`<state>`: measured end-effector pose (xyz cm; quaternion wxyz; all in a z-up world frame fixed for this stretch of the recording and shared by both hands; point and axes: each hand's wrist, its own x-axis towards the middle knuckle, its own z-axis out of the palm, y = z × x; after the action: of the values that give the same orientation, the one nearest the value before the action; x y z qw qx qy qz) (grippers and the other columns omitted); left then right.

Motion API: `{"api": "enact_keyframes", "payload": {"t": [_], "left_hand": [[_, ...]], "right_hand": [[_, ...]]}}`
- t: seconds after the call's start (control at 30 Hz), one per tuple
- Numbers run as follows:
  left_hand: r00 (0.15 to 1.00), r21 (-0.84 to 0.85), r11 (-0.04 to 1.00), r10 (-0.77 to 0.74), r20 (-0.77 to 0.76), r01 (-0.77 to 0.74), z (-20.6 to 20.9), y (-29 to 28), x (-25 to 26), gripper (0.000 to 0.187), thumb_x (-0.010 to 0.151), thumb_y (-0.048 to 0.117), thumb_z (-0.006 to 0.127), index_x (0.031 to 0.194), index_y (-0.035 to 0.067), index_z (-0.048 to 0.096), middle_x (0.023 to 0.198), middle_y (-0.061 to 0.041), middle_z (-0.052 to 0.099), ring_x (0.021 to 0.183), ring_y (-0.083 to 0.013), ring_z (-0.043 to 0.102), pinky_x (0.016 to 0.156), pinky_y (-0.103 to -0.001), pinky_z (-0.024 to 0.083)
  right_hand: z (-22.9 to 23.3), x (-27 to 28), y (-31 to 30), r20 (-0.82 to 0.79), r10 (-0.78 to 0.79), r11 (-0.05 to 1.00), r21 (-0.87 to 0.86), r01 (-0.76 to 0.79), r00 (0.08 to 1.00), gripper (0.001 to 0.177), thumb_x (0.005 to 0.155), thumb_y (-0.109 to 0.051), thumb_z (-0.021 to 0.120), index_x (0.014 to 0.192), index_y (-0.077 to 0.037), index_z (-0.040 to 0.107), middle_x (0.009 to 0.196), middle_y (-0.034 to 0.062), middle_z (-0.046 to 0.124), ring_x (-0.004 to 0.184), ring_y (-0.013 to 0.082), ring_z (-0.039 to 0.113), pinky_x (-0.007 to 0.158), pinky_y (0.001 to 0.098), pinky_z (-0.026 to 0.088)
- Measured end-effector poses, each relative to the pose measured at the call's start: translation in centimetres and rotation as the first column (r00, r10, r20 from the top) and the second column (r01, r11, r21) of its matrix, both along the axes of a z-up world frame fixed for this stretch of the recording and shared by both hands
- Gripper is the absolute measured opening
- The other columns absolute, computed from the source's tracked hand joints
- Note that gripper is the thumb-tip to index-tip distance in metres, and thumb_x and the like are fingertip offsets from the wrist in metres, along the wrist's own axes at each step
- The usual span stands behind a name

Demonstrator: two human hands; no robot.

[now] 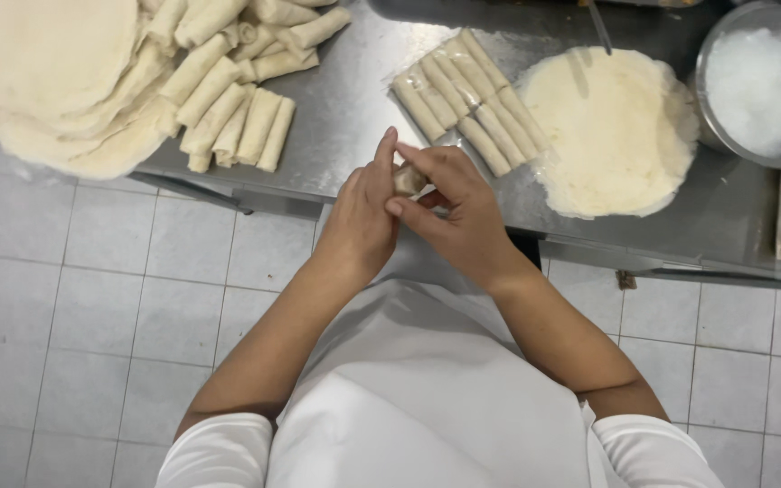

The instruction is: The person packages pre-rolled food items by hand into plastic sleeves, adds a pink label to each bag, and stacks them on a metal prep table.

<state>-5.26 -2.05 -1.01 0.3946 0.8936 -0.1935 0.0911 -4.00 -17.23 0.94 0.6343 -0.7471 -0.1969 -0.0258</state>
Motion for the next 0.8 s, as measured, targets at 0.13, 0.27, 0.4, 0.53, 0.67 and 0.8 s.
{"api": "enact_keyframes", "payload": {"t": [0.13,0.27,0.4,0.53,0.67,0.8], "left_hand": [[0.978,-0.021,0.993,-0.121,-0.171,0.119,2.5,1.3,-0.5,0.089,0.081,0.002,0.067,0.150,-0.011,0.012,0.117,-0.027,0.063,0.107,-0.0443,0.061,0.094,-0.055,0.047],[0.961,-0.246,0.968,-0.023,-0.274,-0.047,1.0,1.6,-0.3,0.048,0.100,0.042,0.040,0.131,0.006,0.045,0.111,-0.016,0.064,0.106,-0.0372,0.062,0.091,-0.049,0.048],[0.970,-0.041,0.973,0.228,0.085,-0.225,-2.6,1.8,0.7,0.047,0.106,0.042,0.031,0.081,0.022,0.066,0.063,0.003,0.061,0.061,-0.0181,0.064,0.062,-0.028,0.053],[0.954,0.301,0.932,0.118,0.274,-0.202,-2.3,0.8,0.7,0.038,0.102,0.045,0.046,0.074,0.023,0.061,0.055,0.007,0.053,0.053,-0.0118,0.058,0.051,-0.023,0.049],[0.969,0.322,0.938,0.049,0.244,-0.128,-0.2,-1.1,0.2,0.042,0.100,0.047,0.049,0.070,0.019,0.057,0.052,0.001,0.051,0.049,-0.0163,0.058,0.046,-0.026,0.050],[0.955,0.308,0.949,-0.029,0.294,-0.066,-0.3,-4.3,0.0,0.042,0.097,0.043,0.053,0.067,0.015,0.057,0.050,-0.003,0.051,0.047,-0.0199,0.058,0.045,-0.028,0.049]], "right_hand": [[0.0,0.0,-1.0,-0.085,-0.023,0.995,0.100,0.031,0.996,0.025,0.086,-0.006,0.076,0.111,-0.003,0.072,0.099,0.0044,0.061,0.084,0.0091,0.063,0.065,0.0181,0.059],[-0.7,-1.1,-1.1,-0.076,-0.074,0.980,0.178,0.086,0.994,0.017,0.089,-0.003,0.069,0.106,0.000,0.068,0.101,0.0071,0.057,0.085,0.0116,0.061,0.068,0.0216,0.061],[-2.1,-2.7,-1.2,-0.185,0.012,0.993,0.115,0.009,0.983,0.028,0.087,-0.005,0.071,0.113,0.000,0.064,0.108,0.0092,0.055,0.093,0.0171,0.064,0.074,0.0264,0.062],[-2.8,-2.5,-3.2,-0.299,0.115,0.993,0.020,-0.115,0.947,0.052,0.079,-0.013,0.081,0.122,0.008,0.061,0.105,0.0200,0.059,0.096,0.0269,0.067,0.073,0.0352,0.061],[-3.6,-2.4,-5.9,-0.447,0.096,0.988,-0.067,-0.141,0.890,0.045,0.079,-0.016,0.081,0.115,0.006,0.068,0.093,0.0189,0.067,0.090,0.0213,0.068,0.070,0.0306,0.060],[-2.3,-2.5,-7.8,-0.523,0.063,0.968,-0.177,-0.180,0.850,0.046,0.071,-0.017,0.085,0.110,0.003,0.071,0.102,0.0189,0.070,0.098,0.0307,0.069,0.084,0.0404,0.059]]}}
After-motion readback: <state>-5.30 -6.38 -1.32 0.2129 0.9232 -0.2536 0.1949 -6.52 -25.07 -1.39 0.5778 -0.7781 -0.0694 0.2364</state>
